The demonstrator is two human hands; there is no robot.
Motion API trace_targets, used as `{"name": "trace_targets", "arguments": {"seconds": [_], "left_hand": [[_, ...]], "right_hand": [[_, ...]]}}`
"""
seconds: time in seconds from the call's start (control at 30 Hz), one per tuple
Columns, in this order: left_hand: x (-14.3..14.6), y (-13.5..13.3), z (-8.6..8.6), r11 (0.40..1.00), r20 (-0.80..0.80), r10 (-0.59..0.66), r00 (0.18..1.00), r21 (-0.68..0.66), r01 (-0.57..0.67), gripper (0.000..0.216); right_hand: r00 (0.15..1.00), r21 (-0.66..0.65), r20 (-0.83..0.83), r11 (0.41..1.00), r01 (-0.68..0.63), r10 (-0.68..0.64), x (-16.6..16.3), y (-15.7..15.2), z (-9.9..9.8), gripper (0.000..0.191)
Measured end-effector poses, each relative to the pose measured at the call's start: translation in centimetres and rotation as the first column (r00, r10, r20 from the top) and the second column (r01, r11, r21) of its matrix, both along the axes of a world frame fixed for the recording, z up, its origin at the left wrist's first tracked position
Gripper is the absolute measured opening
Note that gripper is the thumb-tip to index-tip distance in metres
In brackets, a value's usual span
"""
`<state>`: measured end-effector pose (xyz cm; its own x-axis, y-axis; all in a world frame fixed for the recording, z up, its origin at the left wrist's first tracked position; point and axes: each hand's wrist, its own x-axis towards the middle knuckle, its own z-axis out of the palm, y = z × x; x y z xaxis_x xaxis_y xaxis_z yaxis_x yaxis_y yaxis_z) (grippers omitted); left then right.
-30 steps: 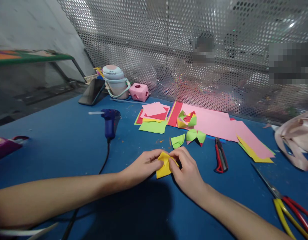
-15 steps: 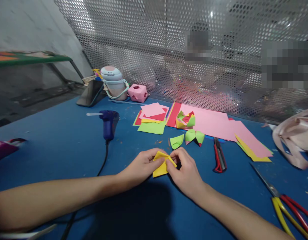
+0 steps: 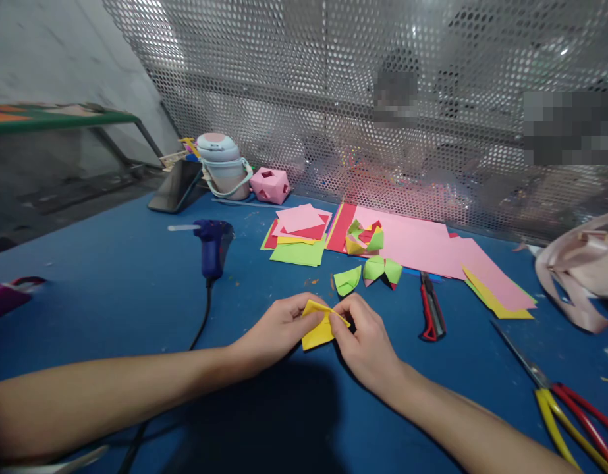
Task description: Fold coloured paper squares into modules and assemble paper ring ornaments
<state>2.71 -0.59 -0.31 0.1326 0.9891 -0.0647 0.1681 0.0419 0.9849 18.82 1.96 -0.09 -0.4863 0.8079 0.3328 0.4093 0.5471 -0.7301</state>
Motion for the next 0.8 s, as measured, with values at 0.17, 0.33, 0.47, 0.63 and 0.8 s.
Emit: {"name": "trace_targets", "arguments": {"seconds": [0.17, 0.33, 0.47, 0.63, 0.8], "left_hand": [[0.09, -0.03, 0.12, 1.0, -0.058, -0.031, 0.998, 0.002, 0.031, 0.018], [0.12, -0.05, 0.13, 0.999, -0.086, -0.037, 0.996, 0.008, 0.038, 0.019], [0.02, -0.05, 0.07, 0.997, -0.125, -0.049, 0.991, 0.045, 0.055, 0.02], [-0.18, -0.08, 0.12, 0.995, -0.122, -0.073, 0.99, 0.057, 0.08, 0.025], [-0.36, -0.12, -0.11, 0.994, -0.119, -0.063, 0.991, 0.076, 0.073, 0.028]], "right_hand": [[1.0, -0.046, 0.01, 0.999, -0.004, 0.005, 0.04, -0.08, 0.04, 0.013], [1.0, -0.042, 0.014, 0.999, 0.011, -0.01, 0.12, -0.05, -0.14, 0.016], [1.0, -0.018, 0.016, 1.0, 0.005, -0.005, 0.18, -0.02, -0.25, 0.016], [1.0, 0.007, 0.027, 1.0, 0.009, -0.009, 0.11, -0.06, -0.32, 0.018], [1.0, 0.016, 0.027, 1.0, 0.008, -0.008, 0.06, -0.03, -0.32, 0.019]]}}
